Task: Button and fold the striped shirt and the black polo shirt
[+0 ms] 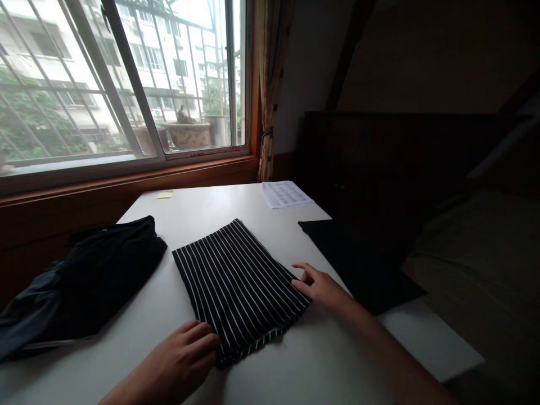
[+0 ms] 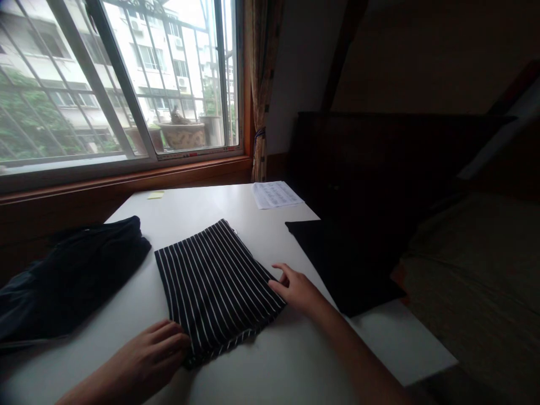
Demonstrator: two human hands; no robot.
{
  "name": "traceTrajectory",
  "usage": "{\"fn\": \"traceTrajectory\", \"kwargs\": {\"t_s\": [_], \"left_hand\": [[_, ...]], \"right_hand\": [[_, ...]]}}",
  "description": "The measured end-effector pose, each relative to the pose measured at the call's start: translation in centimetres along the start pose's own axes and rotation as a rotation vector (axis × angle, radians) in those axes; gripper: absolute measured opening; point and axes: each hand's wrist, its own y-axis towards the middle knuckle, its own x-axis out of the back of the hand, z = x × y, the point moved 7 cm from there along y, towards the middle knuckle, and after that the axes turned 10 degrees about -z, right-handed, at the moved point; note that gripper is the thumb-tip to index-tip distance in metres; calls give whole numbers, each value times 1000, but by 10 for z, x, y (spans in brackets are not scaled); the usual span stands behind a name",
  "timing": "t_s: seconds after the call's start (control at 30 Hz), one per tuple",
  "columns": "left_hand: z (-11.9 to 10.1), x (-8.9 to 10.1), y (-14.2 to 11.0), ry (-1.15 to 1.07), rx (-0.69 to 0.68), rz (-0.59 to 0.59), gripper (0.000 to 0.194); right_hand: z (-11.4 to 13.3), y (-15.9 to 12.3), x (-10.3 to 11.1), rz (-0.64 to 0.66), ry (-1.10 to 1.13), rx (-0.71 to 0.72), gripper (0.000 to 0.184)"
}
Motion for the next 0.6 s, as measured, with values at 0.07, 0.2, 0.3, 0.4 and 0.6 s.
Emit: {"fn": "traceTrajectory", "kwargs": {"t_s": [0.07,0.2,0.3,0.4,0.6], "left_hand": [[6,3,6,-41,48,70,6],[33,7,15,39,103,61,25],[58,-2,11,198,151,47,41],[68,-18,-4,247,153,100,49],[55,-29,-31,247,152,155,57]], "right_hand": [[4,8,-4,-19,-20,15,51],[10,19,-16,-9,-25,61,48],[11,18,-15,-14,-13,77,48],[7,14,-10,1,-17,61,48],[-7,6,-12,65,-92,34,49]]}}
